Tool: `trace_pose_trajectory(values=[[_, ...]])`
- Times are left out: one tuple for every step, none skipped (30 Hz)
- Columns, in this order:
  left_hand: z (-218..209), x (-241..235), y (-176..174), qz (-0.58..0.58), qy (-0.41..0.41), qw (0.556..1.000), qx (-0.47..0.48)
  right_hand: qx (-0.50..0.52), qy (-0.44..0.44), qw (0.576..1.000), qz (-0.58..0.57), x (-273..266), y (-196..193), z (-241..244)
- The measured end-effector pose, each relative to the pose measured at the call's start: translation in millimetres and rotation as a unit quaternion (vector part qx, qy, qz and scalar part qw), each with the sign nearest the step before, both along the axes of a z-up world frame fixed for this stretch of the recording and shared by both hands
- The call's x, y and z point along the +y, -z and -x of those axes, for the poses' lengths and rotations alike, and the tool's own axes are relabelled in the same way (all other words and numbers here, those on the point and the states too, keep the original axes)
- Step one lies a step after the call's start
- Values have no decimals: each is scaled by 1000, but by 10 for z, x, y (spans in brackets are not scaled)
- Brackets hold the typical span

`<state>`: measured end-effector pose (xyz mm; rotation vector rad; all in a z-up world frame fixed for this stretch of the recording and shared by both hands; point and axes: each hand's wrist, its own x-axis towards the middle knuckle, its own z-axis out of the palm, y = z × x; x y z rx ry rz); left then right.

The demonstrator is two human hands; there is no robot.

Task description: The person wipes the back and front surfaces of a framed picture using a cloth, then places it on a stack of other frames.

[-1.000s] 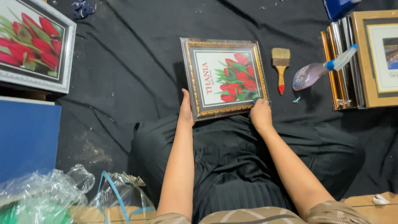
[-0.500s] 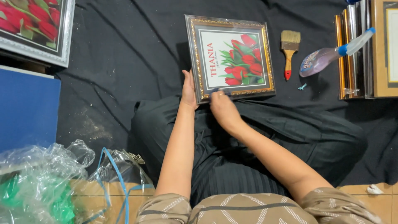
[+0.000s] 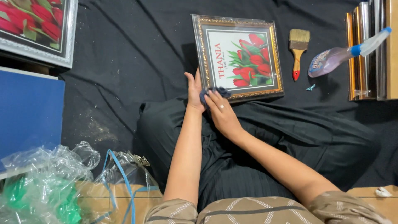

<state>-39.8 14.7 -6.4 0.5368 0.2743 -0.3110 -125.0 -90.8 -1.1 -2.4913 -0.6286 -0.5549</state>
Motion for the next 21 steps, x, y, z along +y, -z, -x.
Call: trace_pose_trajectory(values=[[-18,-11,49,2,-2,1000,3,3,-2,1000,2,-34,30,-28],[-32,-12,98,-3,5,1000,5,25,-8,999,-28,-61,62,-54],[-46,-17,143,-8,12,1000,7,47,-13,997,-58,-92,90,-81],[-52,0,116,-9,11,1000,8,48,-14,997,-60,-79,133,-213],[-61,11,85,-31,11,999,8,50,-11,997,-62,-71,172,-347],[-79,12,52,-52,12,999,8,52,-7,997,-63,-71,211,-489],[-85,-11,164,-53,12,998,8,52,-7,997,-65,-60,261,-670],[-107,-28,272,-58,19,998,13,43,-4,997,-57,-44,307,-868],[-130,-43,376,-62,27,998,19,35,-1,998,-49,-25,348,-1066],[-148,-18,197,-64,25,998,16,32,-2,998,-51,-8,396,-1268],[-163,3,16,-94,35,995,6,27,1,998,-54,9,440,-1469],[-174,20,-163,-125,44,991,-4,21,3,998,-58,23,483,-1671],[-147,28,76,-127,41,991,-7,18,1,998,-60,34,549,-1889],[-124,31,315,-209,49,977,-17,20,6,999,-48,40,612,-2108],[-103,34,555,-289,55,955,-26,22,12,999,-37,48,673,-2328],[-129,40,482,-290,52,955,-28,20,10,999,-38,41,707,-2560],[-152,41,408,-313,75,947,-7,51,10,998,-30,33,740,-2790],[-163,43,332,-337,98,936,15,83,10,996,-23,25,773,-3007],[-184,53,231,-338,96,936,15,82,9,996,-24,-5,785,-3088],[-194,67,132,-333,119,934,39,109,38,992,-46,-40,803,-3154],[-203,78,38,-328,142,932,64,137,67,986,-68,-77,825,-3217]])
